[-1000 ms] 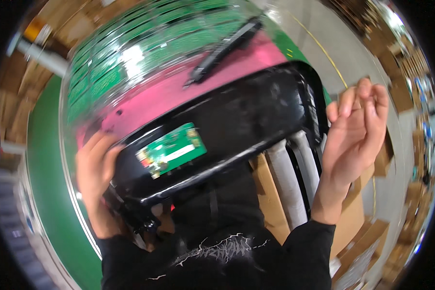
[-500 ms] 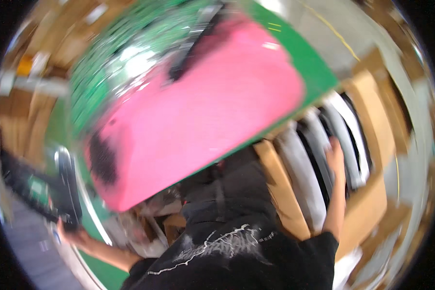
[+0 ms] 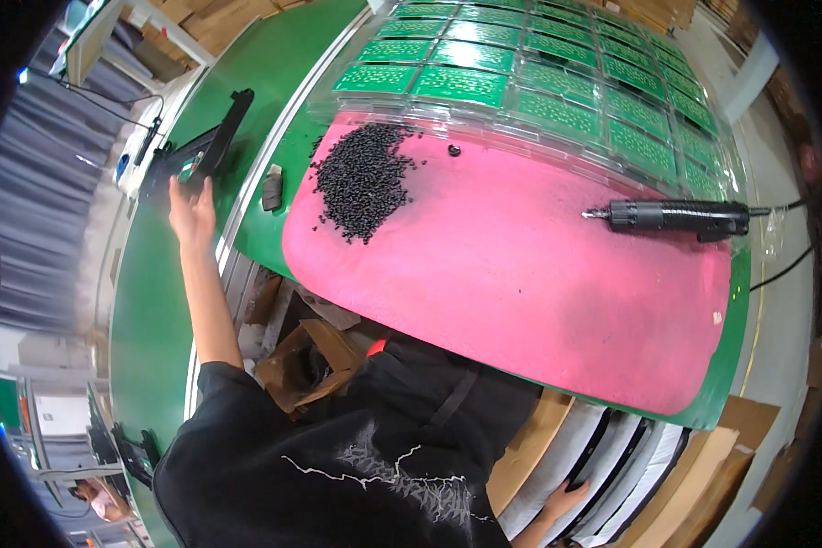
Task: Installing circuit boards into plastic component housings using an electric screwdriver on an assembly line.
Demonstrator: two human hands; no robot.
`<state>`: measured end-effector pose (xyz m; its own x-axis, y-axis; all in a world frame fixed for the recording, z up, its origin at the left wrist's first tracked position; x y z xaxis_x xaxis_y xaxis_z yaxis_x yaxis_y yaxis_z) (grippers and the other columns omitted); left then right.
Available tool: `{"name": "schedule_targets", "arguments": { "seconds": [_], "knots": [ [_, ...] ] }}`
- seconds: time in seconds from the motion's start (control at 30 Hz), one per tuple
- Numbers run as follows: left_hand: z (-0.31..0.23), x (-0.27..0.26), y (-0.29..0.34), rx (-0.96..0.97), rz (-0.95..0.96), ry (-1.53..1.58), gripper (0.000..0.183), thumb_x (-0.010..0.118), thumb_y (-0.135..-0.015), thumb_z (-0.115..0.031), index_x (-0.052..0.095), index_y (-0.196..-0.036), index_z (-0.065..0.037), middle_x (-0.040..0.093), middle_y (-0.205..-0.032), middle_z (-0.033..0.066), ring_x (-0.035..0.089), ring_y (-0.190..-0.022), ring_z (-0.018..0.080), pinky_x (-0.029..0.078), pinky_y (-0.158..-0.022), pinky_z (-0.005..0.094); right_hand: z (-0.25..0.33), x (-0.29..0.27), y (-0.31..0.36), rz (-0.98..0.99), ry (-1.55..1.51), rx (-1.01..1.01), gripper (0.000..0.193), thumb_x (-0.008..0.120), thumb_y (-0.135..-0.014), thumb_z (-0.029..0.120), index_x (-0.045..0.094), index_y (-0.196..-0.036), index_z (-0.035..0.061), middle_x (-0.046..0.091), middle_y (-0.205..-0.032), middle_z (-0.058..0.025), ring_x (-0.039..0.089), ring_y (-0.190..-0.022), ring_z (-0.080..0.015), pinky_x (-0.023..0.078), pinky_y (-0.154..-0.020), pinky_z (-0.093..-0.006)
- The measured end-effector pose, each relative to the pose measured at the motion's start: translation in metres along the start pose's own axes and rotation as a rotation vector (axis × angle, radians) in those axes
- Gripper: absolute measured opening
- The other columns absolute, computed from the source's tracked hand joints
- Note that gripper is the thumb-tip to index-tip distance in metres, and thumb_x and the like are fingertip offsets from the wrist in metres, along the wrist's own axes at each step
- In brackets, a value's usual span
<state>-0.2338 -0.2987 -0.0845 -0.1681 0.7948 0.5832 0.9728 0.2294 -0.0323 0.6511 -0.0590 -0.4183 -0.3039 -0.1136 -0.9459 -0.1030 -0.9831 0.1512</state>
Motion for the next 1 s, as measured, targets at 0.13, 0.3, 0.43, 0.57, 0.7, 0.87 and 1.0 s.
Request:
{"name": "schedule_targets", "arguments": {
  "seconds": [0.13, 0.3, 0.43, 0.57, 0.7, 0.87, 1.0],
  "knots": [
    [0.025, 0.054, 0.079, 0.168, 0.384, -0.620, 0.059, 0.067, -0.090, -0.012, 0.041, -0.143, -0.002, 0.046, -0.143, 0.0149, 0.043, -0.134, 0.0260, 0.037, -0.110, 0.0415, 0.010, -0.016, 0.009, 0.080, 0.099, 0.041, 0.062, 0.062, -0.074, -0.005, 0.046, -0.134, -0.0089, 0.054, -0.131, -0.0280, 0.049, -0.124, -0.0441, 0.035, -0.111, -0.0436],
    [0.024, 0.099, 0.164, 0.668, 1.302, -1.143, 0.129, 0.084, -0.056, -0.064, 0.020, -0.152, -0.006, 0.025, -0.158, 0.0160, 0.020, -0.147, 0.0344, 0.019, -0.118, 0.0507, 0.010, -0.074, 0.042, -0.101, 0.030, 0.089, 0.057, 0.061, -0.077, -0.009, 0.048, -0.133, -0.0078, 0.057, -0.126, -0.0291, 0.054, -0.117, -0.0441, 0.041, -0.103, -0.0452],
    [0.045, 0.103, 0.162, 0.682, 1.479, -1.052, 0.131, 0.086, -0.047, -0.060, 0.025, -0.151, -0.007, 0.027, -0.156, 0.0162, 0.023, -0.144, 0.0425, 0.023, -0.117, 0.0536, -0.002, -0.134, 0.063, -0.485, 0.085, -0.283, 0.045, 0.068, -0.088, 0.016, 0.056, -0.128, -0.0011, 0.066, -0.110, -0.0223, 0.065, -0.089, -0.0367, 0.053, -0.080, -0.0380],
    [0.057, 0.108, 0.149, 0.778, 1.515, -1.105, 0.123, 0.084, -0.049, -0.058, 0.030, -0.148, -0.007, 0.032, -0.153, 0.0145, 0.027, -0.142, 0.0411, 0.026, -0.116, 0.0535, 0.034, -0.213, 0.077, -0.688, 0.247, -0.268, 0.035, 0.063, -0.090, 0.022, 0.062, -0.119, 0.0015, 0.069, -0.096, -0.0190, 0.067, -0.078, -0.0338, 0.054, -0.066, -0.0387],
    [0.064, 0.116, 0.140, 0.832, 1.492, -0.994, 0.110, 0.076, -0.059, -0.062, 0.034, -0.143, -0.004, 0.038, -0.149, 0.0146, 0.032, -0.139, 0.0374, 0.027, -0.114, 0.0500, -0.010, -0.300, 0.074, -0.960, 0.342, 0.102, 0.038, 0.074, -0.080, 0.005, 0.064, -0.116, 0.0107, 0.064, -0.087, -0.0081, 0.062, -0.076, -0.0246, 0.050, -0.066, -0.0376],
    [0.059, 0.127, 0.140, 0.728, 1.390, -0.743, 0.081, 0.062, -0.088, -0.057, 0.033, -0.141, -0.003, 0.040, -0.145, 0.0158, 0.036, -0.135, 0.0330, 0.026, -0.114, 0.0460, 0.047, -0.416, 0.037, -1.168, 0.511, -0.342, 0.042, 0.081, -0.079, 0.043, 0.067, -0.092, 0.0056, 0.065, -0.067, -0.0038, 0.061, -0.051, -0.0198, 0.048, -0.046, -0.0329],
    [0.052, 0.171, 0.180, 0.730, 1.490, -0.592, 0.053, 0.069, -0.084, -0.018, 0.047, -0.130, -0.005, 0.049, -0.134, 0.0137, 0.042, -0.128, 0.0305, 0.032, -0.110, 0.0426, 0.072, -0.463, -0.039, -0.732, 0.325, -0.403, 0.034, 0.067, -0.091, 0.004, 0.060, -0.123, -0.0051, 0.066, -0.114, -0.0224, 0.065, -0.101, -0.0322, 0.050, -0.092, -0.0379]
  ]
}}
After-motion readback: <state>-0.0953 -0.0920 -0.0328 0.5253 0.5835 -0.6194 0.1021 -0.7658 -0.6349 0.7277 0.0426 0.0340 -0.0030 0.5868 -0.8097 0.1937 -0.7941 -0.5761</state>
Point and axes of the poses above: each hand's wrist, its own y-axis away from the middle knuckle, its own x-axis out of the palm, z = x × y, the point moved 2 cm from there along -y, towards the middle knuckle
